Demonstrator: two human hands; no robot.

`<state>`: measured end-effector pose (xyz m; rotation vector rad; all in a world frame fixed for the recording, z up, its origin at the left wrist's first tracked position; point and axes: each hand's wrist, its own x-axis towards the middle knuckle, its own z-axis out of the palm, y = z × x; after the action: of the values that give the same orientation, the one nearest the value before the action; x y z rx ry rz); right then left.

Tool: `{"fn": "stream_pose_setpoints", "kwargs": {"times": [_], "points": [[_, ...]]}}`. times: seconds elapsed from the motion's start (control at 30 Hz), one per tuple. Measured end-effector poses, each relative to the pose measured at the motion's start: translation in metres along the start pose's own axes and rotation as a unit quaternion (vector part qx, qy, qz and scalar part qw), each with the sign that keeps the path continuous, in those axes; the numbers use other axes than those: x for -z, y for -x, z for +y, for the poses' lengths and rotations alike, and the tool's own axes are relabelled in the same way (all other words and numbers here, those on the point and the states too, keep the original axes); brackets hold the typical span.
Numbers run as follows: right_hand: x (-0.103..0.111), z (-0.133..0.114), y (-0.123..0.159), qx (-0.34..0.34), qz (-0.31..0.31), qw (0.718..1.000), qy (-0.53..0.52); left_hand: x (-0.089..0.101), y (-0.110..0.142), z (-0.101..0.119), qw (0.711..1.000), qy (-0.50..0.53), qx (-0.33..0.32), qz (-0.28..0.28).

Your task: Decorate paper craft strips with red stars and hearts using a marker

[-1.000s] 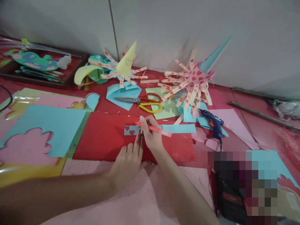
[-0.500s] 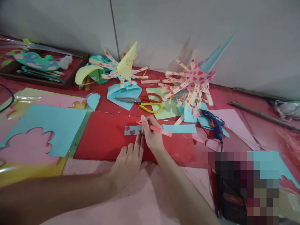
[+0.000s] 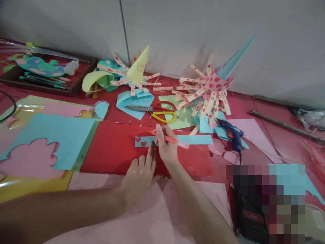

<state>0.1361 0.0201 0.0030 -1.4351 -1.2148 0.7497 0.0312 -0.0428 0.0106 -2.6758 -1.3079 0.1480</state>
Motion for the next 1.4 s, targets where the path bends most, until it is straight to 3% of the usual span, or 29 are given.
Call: {"fn": "stream_pose_setpoints", "kwargs": {"times": [0.23,0.77,1.03,1.4], "points": [[-0.0029,0.0025,-0.0002,-0.041,-0.013,0.996,-0.083,-0.0005,0.0007,0.0007,1.0,0.002,0.007,0.006],[-0.0017,0.0002,0.0009,-0.035,0.003,0.997,-0.075,0.0014,0.0037,0.0001,1.0,-0.022,0.013,-0.009],[-0.0022,0.0017,-0.0014,-0.083,0.043,0.992,-0.085,0.005,0.0022,-0.0009,0.999,-0.025,0.013,-0.023],[-0.0022,0.0039,-0.0029,-0.094,0.03,0.991,-0.09,0.0012,0.0012,0.0008,0.999,-0.043,0.008,-0.014]]}}
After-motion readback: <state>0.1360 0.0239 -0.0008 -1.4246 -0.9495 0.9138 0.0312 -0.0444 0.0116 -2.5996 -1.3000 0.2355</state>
